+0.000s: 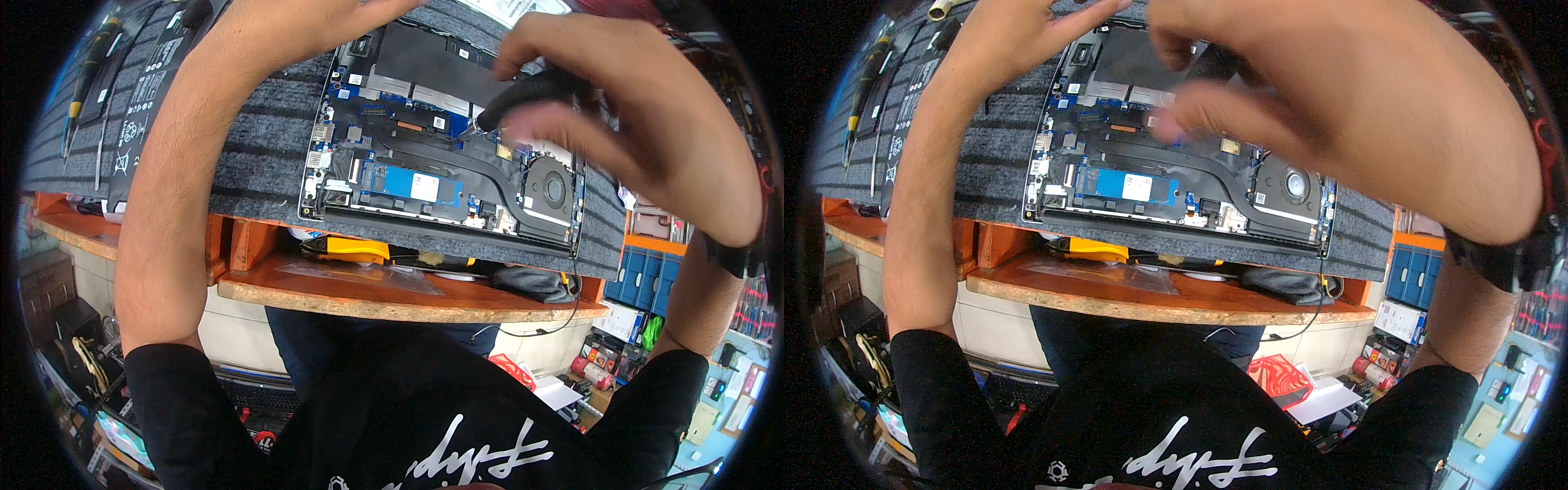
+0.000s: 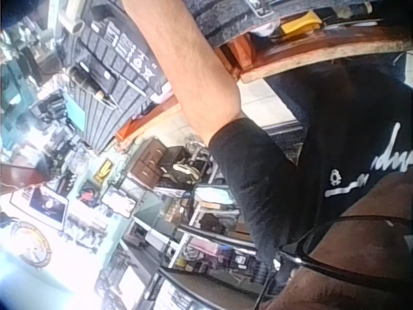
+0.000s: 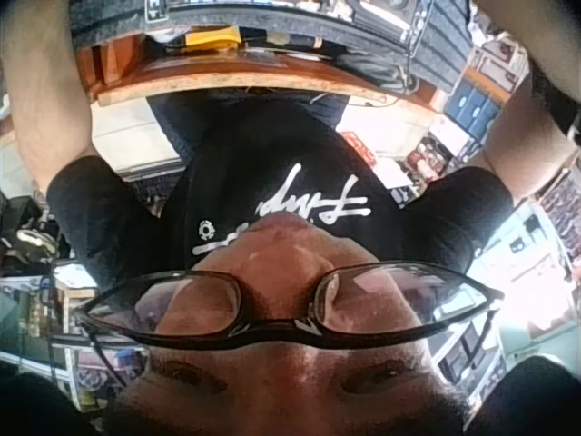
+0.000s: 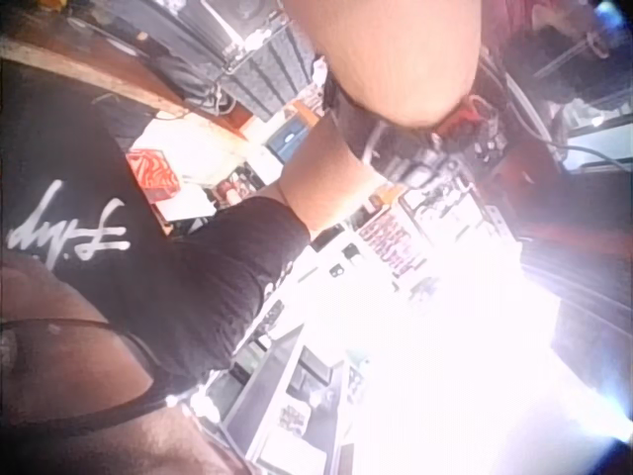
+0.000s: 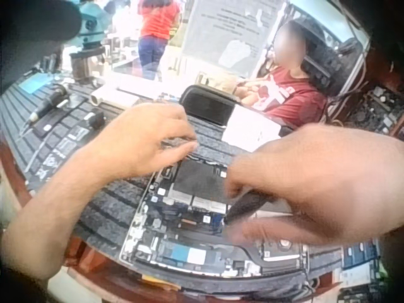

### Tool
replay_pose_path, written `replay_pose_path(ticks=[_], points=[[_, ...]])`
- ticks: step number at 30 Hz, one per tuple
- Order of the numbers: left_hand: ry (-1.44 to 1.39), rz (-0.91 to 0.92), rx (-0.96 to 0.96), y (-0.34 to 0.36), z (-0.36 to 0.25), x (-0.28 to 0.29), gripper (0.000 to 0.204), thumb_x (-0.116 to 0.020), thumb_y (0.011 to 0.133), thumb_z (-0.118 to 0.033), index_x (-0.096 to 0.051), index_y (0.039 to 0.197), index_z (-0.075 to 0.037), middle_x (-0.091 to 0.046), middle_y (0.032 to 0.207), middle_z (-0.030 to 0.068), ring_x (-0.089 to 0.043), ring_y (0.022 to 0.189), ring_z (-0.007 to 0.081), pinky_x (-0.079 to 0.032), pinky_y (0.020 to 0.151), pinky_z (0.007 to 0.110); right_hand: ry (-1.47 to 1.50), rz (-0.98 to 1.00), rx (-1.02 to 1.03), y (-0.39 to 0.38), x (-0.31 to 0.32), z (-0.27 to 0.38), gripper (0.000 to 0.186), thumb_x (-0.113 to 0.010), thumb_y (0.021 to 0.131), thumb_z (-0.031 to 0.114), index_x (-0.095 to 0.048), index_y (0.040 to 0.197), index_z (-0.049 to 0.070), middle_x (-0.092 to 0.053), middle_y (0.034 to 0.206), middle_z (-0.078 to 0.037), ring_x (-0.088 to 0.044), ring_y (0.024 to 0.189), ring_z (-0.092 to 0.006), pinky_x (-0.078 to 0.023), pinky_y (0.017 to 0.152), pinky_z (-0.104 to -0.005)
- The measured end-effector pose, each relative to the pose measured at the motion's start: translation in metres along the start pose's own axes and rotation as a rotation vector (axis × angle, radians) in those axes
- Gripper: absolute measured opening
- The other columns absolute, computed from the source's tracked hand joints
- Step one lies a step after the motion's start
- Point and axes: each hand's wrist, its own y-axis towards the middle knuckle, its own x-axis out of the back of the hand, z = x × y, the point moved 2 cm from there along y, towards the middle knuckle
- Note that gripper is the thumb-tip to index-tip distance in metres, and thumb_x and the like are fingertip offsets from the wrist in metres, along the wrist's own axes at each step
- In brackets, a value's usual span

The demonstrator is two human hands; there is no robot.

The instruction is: The person disassembles a laptop on a workbench, using a screwdriver to remove screws and tweezers to disconnect internal components. They remove the cooling fan and other parts, then retrieve a heat gun from a drawer and return to the workbench.

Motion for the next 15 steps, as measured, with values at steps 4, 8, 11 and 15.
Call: replay_pose_path(ticks=[4, 8, 11, 15], points=[[-0.051, 0.020, -0.042, 0.000, -0.002, -0.001, 0.025, -0.069, 0.094, -0.025, -0.075, 0.100, -0.002, -0.070, 0.099, 0.0130, -0.068, 0.096, 0.0305, -0.055, 0.088, 0.042, 0.000, 0.003, -0.008, -0.004, 0.002, -0.002, 0.023, -0.069, 0.088, -0.003, -0.063, 0.110, 0.002, -0.063, 0.107, -0.013, -0.067, 0.100, -0.0251, -0.052, 0.082, -0.0367], [-0.059, 0.045, -0.085, -0.002, -0.007, 0.005, 0.025, -0.070, 0.093, -0.024, -0.074, 0.101, -0.001, -0.069, 0.101, 0.0130, -0.068, 0.098, 0.0304, -0.054, 0.090, 0.042, 0.003, -0.001, -0.003, 0.006, 0.001, 0.003, 0.023, -0.069, 0.088, -0.003, -0.063, 0.110, 0.002, -0.064, 0.107, -0.013, -0.067, 0.100, -0.0252, -0.052, 0.082, -0.0369], [-0.098, 0.076, -0.112, -0.003, -0.006, 0.004, 0.024, -0.071, 0.092, -0.022, -0.074, 0.104, -0.002, -0.069, 0.103, 0.0130, -0.067, 0.099, 0.0306, -0.054, 0.091, 0.041, 0.004, 0.000, -0.004, 0.006, 0.002, 0.004, 0.023, -0.069, 0.088, -0.003, -0.063, 0.110, 0.002, -0.064, 0.107, -0.013, -0.067, 0.100, -0.0254, -0.052, 0.082, -0.0370], [-0.425, 0.267, -0.152, -0.003, -0.005, -0.006, 0.023, -0.075, 0.090, -0.019, -0.075, 0.107, -0.002, -0.070, 0.104, 0.0129, -0.067, 0.098, 0.0287, -0.054, 0.092, 0.039, 0.004, 0.000, -0.015, 0.015, 0.000, 0.006, 0.023, -0.069, 0.088, -0.002, -0.063, 0.110, 0.002, -0.064, 0.107, -0.013, -0.067, 0.100, -0.0256, -0.052, 0.082, -0.0371]])
